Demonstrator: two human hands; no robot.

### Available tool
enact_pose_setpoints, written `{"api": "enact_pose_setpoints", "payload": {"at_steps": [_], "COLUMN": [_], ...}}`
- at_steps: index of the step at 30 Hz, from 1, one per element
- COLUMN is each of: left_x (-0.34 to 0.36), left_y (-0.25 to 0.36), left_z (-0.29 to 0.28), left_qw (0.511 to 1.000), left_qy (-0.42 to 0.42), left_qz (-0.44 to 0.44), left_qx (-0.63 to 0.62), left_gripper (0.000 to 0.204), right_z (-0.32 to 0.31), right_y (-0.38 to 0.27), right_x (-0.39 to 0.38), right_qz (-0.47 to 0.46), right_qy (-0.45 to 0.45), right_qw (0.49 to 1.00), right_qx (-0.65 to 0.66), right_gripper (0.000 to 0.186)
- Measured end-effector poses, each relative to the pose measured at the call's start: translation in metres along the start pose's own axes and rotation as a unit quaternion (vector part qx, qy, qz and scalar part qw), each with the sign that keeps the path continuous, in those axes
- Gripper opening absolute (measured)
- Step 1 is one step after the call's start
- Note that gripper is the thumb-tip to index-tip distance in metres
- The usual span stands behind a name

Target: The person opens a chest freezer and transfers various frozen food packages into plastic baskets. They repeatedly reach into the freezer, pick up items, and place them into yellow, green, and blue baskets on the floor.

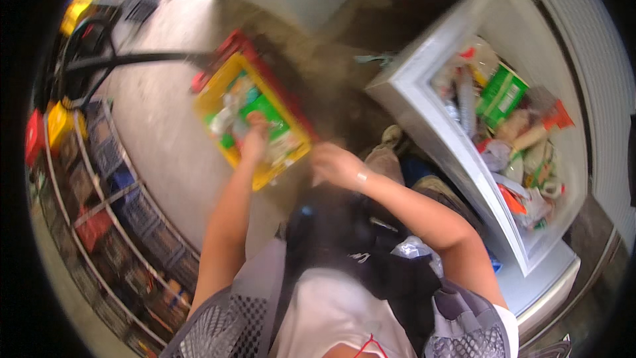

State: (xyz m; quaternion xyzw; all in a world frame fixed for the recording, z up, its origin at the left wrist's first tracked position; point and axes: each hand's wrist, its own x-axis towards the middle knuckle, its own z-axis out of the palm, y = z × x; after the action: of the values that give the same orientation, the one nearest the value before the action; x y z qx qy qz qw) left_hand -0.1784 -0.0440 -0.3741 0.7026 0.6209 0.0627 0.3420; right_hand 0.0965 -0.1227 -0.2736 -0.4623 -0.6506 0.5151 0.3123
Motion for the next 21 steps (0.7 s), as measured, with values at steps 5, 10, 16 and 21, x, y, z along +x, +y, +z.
{"api": "enact_pose_setpoints", "payload": {"at_steps": [5,10,16,21], "left_x": [0.016,0.093,0.168,0.180], "left_y": [0.286,0.484,0.490,0.441], "left_z": [0.052,0.151,0.355,0.433], "left_qw": [0.909,0.855,0.696,0.615], "left_qy": [-0.099,-0.201,-0.201,-0.107], "left_qz": [0.375,0.477,0.598,0.686], "left_qx": [-0.154,-0.034,0.344,0.375], "left_gripper": [0.016,0.024,0.044,0.041], "right_z": [-0.235,-0.432,-0.496,-0.434], "right_y": [0.052,0.180,0.288,0.265], "right_x": [-0.151,-0.217,-0.179,-0.192], "right_qz": [0.157,0.430,0.405,0.355], "right_qy": [0.337,0.394,0.348,0.232], "right_qw": [0.907,0.711,0.801,0.865], "right_qx": [-0.197,-0.392,-0.272,-0.268], "right_gripper": [0.014,0.057,0.062,0.038]}}
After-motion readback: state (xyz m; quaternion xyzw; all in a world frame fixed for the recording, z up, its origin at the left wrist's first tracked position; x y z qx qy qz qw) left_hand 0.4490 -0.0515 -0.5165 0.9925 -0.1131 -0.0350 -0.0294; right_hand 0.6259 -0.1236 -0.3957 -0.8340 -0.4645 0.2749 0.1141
